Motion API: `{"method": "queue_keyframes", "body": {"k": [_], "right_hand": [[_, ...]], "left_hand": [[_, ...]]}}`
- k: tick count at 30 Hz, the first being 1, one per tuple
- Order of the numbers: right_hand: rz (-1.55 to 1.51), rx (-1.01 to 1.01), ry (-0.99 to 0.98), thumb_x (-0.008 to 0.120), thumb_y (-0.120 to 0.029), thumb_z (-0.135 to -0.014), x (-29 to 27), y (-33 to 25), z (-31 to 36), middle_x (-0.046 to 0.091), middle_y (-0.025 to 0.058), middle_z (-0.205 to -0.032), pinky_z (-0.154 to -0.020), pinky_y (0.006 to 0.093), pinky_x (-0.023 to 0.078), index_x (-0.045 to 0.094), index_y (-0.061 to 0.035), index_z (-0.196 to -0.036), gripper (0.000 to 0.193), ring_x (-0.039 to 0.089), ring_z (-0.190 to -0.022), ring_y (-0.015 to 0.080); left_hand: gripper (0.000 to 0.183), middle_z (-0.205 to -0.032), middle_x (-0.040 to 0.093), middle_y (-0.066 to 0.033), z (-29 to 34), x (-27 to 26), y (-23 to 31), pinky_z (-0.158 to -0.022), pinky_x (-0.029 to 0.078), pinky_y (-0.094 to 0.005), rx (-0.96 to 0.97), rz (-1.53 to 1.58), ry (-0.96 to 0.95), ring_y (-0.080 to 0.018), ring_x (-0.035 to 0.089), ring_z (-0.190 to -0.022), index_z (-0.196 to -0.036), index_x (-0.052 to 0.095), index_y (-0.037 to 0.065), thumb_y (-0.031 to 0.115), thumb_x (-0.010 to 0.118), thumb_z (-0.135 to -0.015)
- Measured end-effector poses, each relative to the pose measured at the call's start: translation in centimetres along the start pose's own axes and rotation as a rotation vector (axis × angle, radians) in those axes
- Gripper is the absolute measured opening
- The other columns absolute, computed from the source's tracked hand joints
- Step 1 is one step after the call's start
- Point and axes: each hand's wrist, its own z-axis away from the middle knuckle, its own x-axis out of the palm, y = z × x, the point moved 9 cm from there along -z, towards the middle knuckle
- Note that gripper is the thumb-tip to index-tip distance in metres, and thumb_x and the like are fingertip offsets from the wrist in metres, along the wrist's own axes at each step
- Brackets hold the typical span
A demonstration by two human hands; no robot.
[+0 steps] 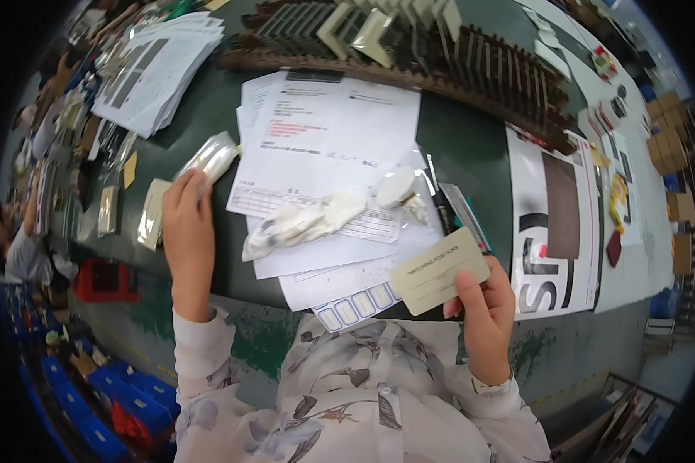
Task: The person trims the edges of printed cards using a utility knife, wipes them with a sponge pad, and writes on them with a marker pen before placing cards onto a slotted rack.
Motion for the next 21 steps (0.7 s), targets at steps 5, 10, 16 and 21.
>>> {"method": "queue_keyframes", "body": {"k": [5,10,16,21], "right_hand": [[0.015,0.013,0.042,0.053,-0.017,-0.1,-0.8,-0.4,0.3,0.06,0.0011,-0.081,-0.057,0.0191,0.042,0.056,-0.002,-0.101,0.016,0.051,-0.061,0.0049],[-0.062,0.007,-0.039,0.054,-0.014,-0.1,-1.2,-0.3,0.9,0.064,0.0048,-0.09,-0.062,0.0202,0.047,0.054,0.0004,-0.109,0.017,0.059,-0.069,0.0067],[-0.121,0.001,-0.108,0.052,-0.012,-0.1,-0.5,-0.7,0.9,0.065,0.0067,-0.092,-0.064,0.0212,0.048,0.052,0.0023,-0.112,0.019,0.061,-0.073,0.0079],[-0.114,-0.019,-0.153,0.05,-0.01,-0.101,-0.1,-0.8,0.8,0.066,0.0094,-0.095,-0.065,0.0215,0.048,0.05,0.0035,-0.115,0.019,0.063,-0.076,0.0096]], "left_hand": [[0.012,-0.097,0.063,-0.0122,-1.2,-0.8,0.5,-0.079,0.047,-0.0371,0.023,0.006,-0.023,-0.03,0.06,-0.091,-0.096,0.065,0.0,0.01,0.062,-0.091],[0.011,-0.092,0.062,-0.0128,-1.5,-0.2,-1.5,-0.074,0.046,-0.0375,-0.221,0.033,-0.225,-0.0301,0.06,-0.082,-0.094,0.064,0.0,0.011,0.062,-0.091],[0.011,-0.093,0.067,-0.01,-1.7,-6.3,-0.4,-0.075,0.05,-0.0323,-0.209,0.063,0.078,-0.0201,0.064,-0.081,-0.101,0.062,0.001,0.009,0.058,-0.095],[0.012,-0.092,0.067,-0.0106,0.1,-4.0,7.1,-0.075,0.05,-0.0261,-0.251,1.021,-0.285,-0.0149,0.065,-0.082,-0.105,0.059,-0.001,0.001,0.054,-0.094]]}}
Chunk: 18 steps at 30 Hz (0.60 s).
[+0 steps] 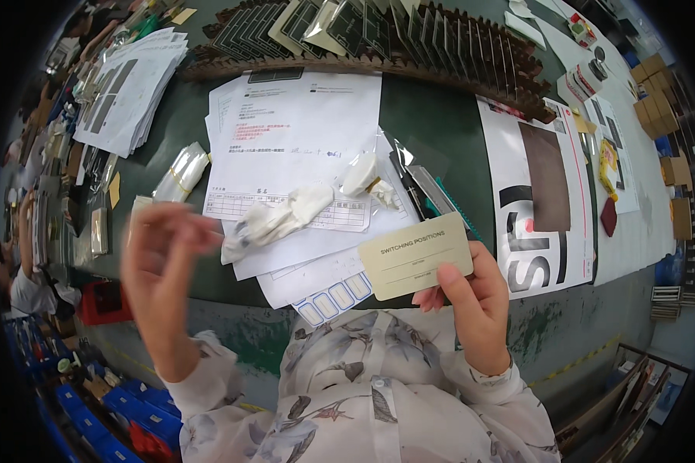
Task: The person trims the edges of printed cards using a utility knife, wipes them with a sponge pad, and writes on them with a marker pen before placing cards onto a slotted rack.
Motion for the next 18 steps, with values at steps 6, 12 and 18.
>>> {"method": "queue_keyframes", "body": {"k": [6,12,18], "right_hand": [[-0.003,-0.028,-0.027,0.048,-0.008,-0.1,1.2,-0.3,0.2,0.067,0.0132,-0.101,-0.065,0.0215,0.049,0.047,0.0044,-0.118,0.021,0.066,-0.081,0.0118],[0.048,-0.046,-0.038,0.048,-0.008,-0.1,2.0,-0.5,0.1,0.067,0.0154,-0.105,-0.065,0.0208,0.049,0.046,0.0047,-0.119,0.022,0.067,-0.083,0.0129],[0.073,-0.032,-0.079,0.051,-0.005,-0.099,3.5,0.4,0.2,0.066,0.0132,-0.103,-0.07,0.023,0.052,0.048,0.0051,-0.115,0.019,0.067,-0.084,0.0133]], "left_hand": [[0.011,-0.087,0.07,-0.0126,5.0,8.5,-2.7,-0.078,0.052,-0.0258,-0.429,0.412,-0.311,-0.0172,0.069,-0.088,-0.103,0.06,-0.004,-0.003,0.058,-0.093],[0.018,-0.093,0.072,-0.0141,5.8,9.1,-3.6,-0.079,0.052,-0.0263,-0.435,0.493,-0.296,-0.0162,0.069,-0.09,-0.11,0.058,-0.004,-0.001,0.06,-0.092],[0.021,-0.094,0.072,-0.0121,5.8,9.9,-4.1,-0.079,0.052,-0.0266,-0.564,0.706,-0.24,-0.0138,0.067,-0.084,-0.113,0.059,-0.004,0.003,0.061,-0.093]]}}
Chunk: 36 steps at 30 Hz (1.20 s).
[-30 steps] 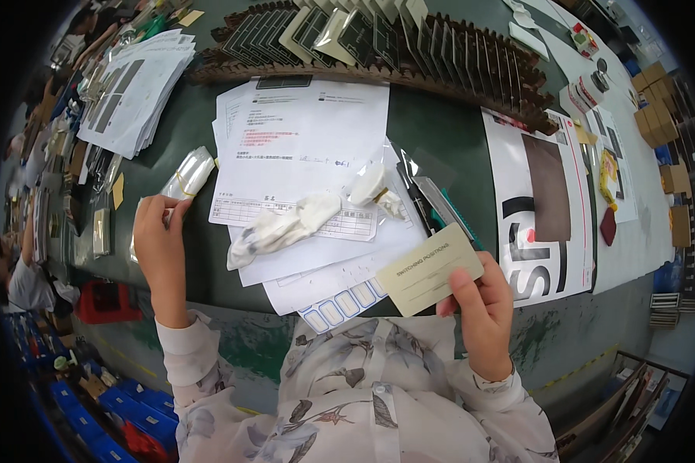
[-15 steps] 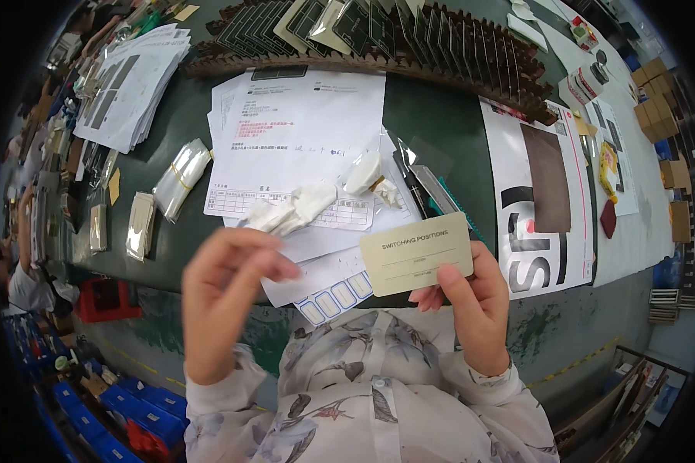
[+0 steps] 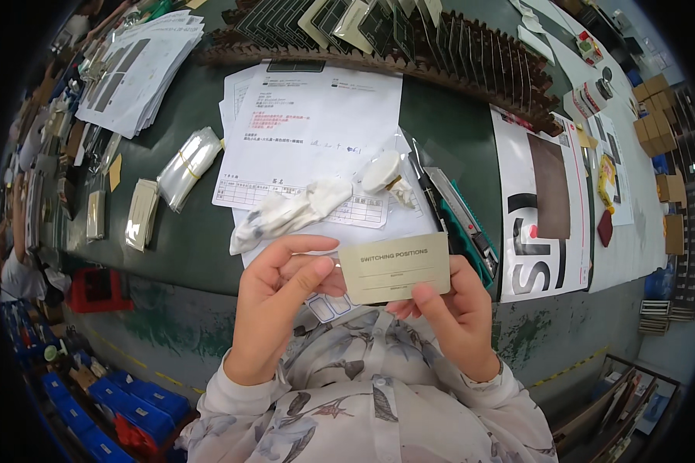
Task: The person trims the edges of printed cards using a utility knife, wipes them with a sponge pad, and writes on them with a marker pen before placing cards onto a slotted rack.
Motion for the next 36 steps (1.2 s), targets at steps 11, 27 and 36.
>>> {"method": "queue_keyframes", "body": {"k": [11,27,36], "right_hand": [[0.652,-0.157,-0.333,0.061,0.003,-0.089,3.6,-1.0,0.4,0.063,0.0093,-0.095,-0.066,0.0243,0.049,0.049,-0.0009,-0.139,0.051,0.058,-0.073,0.0113],[1.432,-0.277,0.3,0.066,-0.005,-0.084,-4.1,-4.1,-1.9,0.053,0.0135,-0.095,-0.075,0.0377,0.043,0.055,-0.0009,-0.123,0.04,0.053,-0.089,0.0286],[1.405,-0.331,0.27,0.068,-0.01,-0.085,-4.7,-6.7,-4.0,0.056,0.0124,-0.095,-0.071,0.0364,0.046,0.06,-0.0008,-0.109,0.027,0.055,-0.087,0.0288]], "left_hand": [[0.014,-0.091,0.07,-0.0065,1.7,1.1,-0.9,-0.071,0.048,-0.0207,-0.119,-0.12,-0.223,-0.0053,0.063,-0.082,-0.104,0.061,-0.004,0.006,0.063,-0.093],[0.028,-0.102,0.066,-0.006,0.9,-26.9,15.0,-0.086,0.046,-0.0237,0.618,-0.914,0.659,-0.0105,0.06,-0.094,-0.114,0.062,-0.004,0.018,0.061,-0.096],[0.03,-0.108,0.064,-0.0113,3.3,-22.9,16.7,-0.09,0.043,-0.031,0.84,-1.866,1.025,-0.0209,0.058,-0.102,-0.118,0.061,0.001,0.018,0.063,-0.093]]}}
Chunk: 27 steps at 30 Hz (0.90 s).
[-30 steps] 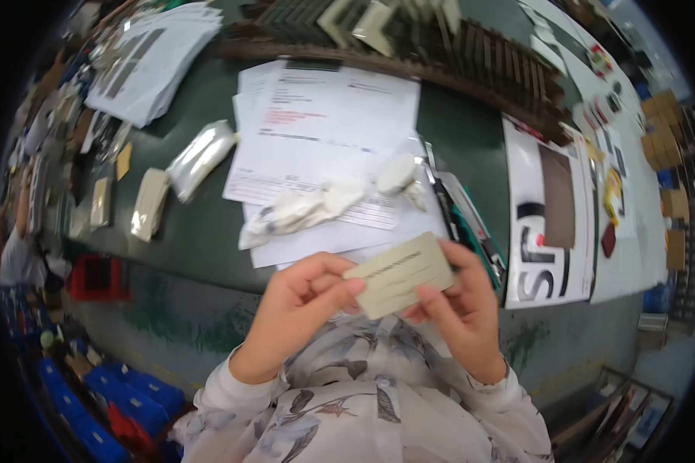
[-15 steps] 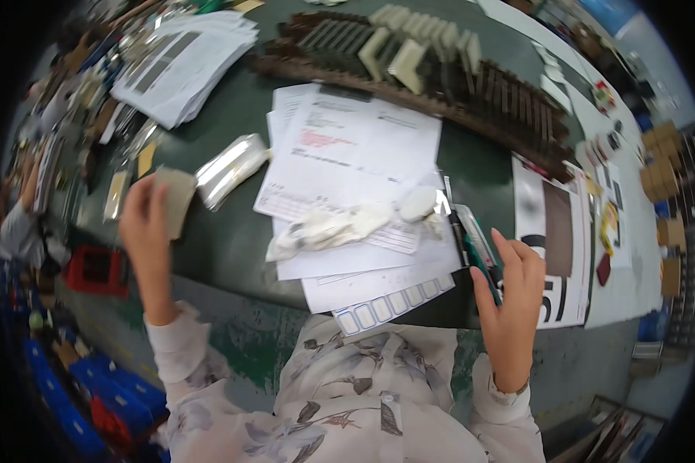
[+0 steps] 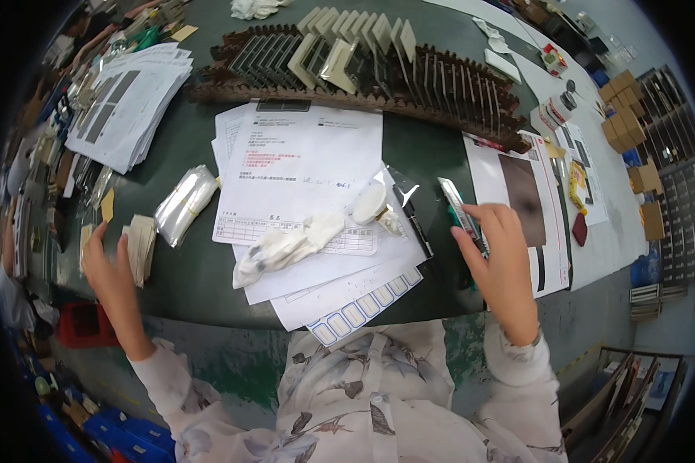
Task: The person trims the edges of printed cards using a utility knife, wipes them with a sponge pad, and writes on them with a marker pen before placing cards onto a slotted rack.
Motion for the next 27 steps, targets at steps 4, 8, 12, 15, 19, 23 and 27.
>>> {"method": "queue_keyframes", "body": {"k": [4,8,12,15,19,23,27], "right_hand": [[-0.343,0.076,-0.25,0.07,-0.02,-0.086,2.5,-0.1,-4.6,0.059,0.014,-0.096,-0.072,0.0354,0.048,0.063,0.0013,-0.105,0.029,0.057,-0.08,0.03],[0.007,-0.114,-0.353,0.073,-0.025,-0.081,5.7,1.5,-8.0,0.063,0.0199,-0.101,-0.08,0.0429,0.049,0.063,0.0038,-0.099,0.035,0.061,-0.093,0.0376],[0.095,-0.094,-0.451,0.074,-0.021,-0.075,8.8,1.5,-9.2,0.067,0.0214,-0.087,-0.077,0.046,0.051,0.067,0.0014,-0.086,0.026,0.064,-0.087,0.0399],[0.016,-0.132,-0.486,0.067,-0.016,-0.078,10.1,0.7,-9.2,0.068,0.0209,-0.085,-0.077,0.045,0.052,0.068,0.0006,-0.08,0.017,0.065,-0.085,0.0392],[-0.063,-0.09,-0.364,0.063,-0.012,-0.075,8.1,2.0,-9.6,0.066,0.0249,-0.082,-0.075,0.0453,0.053,0.068,0.0033,-0.077,0.016,0.065,-0.083,0.0412],[-0.254,0.004,-0.058,0.065,-0.018,-0.074,-1.5,6.2,-11.2,0.066,0.0241,-0.08,-0.069,0.0421,0.054,0.07,0.0009,-0.079,0.02,0.068,-0.073,0.0362],[-0.412,0.323,0.132,0.069,-0.017,-0.075,-9.1,19.3,-10.4,0.066,0.0089,-0.075,-0.057,0.0306,0.051,0.063,0.0022,-0.089,0.024,0.065,-0.064,0.0162]], "left_hand": [[0.022,-0.11,0.063,-0.0141,1.6,-3.3,15.5,-0.092,0.045,-0.038,-0.063,0.727,-0.202,-0.03,0.059,-0.103,-0.111,0.063,0.0,0.004,0.061,-0.09],[0.034,-0.119,0.06,-0.016,6.7,-7.0,31.6,-0.095,0.046,-0.0416,0.642,1.107,-0.353,-0.0337,0.057,-0.112,-0.114,0.063,0.001,0.001,0.058,-0.081],[0.046,-0.129,0.055,-0.014,8.5,-7.2,38.2,-0.096,0.047,-0.0394,0.814,1.11,-0.404,-0.0315,0.053,-0.119,-0.121,0.06,0.003,-0.001,0.055,-0.075],[0.048,-0.133,0.053,-0.0142,9.0,-6.3,39.1,-0.098,0.045,-0.0395,0.862,1.036,-0.432,-0.0326,0.05,-0.123,-0.125,0.056,0.001,0.0,0.052,-0.078],[0.048,-0.133,0.052,-0.0156,9.3,-5.7,39.4,-0.099,0.044,-0.0397,0.824,1.007,-0.462,-0.0338,0.049,-0.122,-0.126,0.056,0.0,-0.002,0.053,-0.078],[0.047,-0.132,0.053,-0.0156,9.0,-6.0,39.6,-0.099,0.043,-0.0401,0.809,0.995,-0.458,-0.0337,0.05,-0.12,-0.124,0.057,0.0,-0.004,0.053,-0.077],[0.044,-0.13,0.054,-0.0152,8.4,-5.6,39.0,-0.099,0.043,-0.0404,0.76,1.008,-0.511,-0.0332,0.051,-0.119,-0.121,0.058,0.0,-0.006,0.054,-0.078]]}}
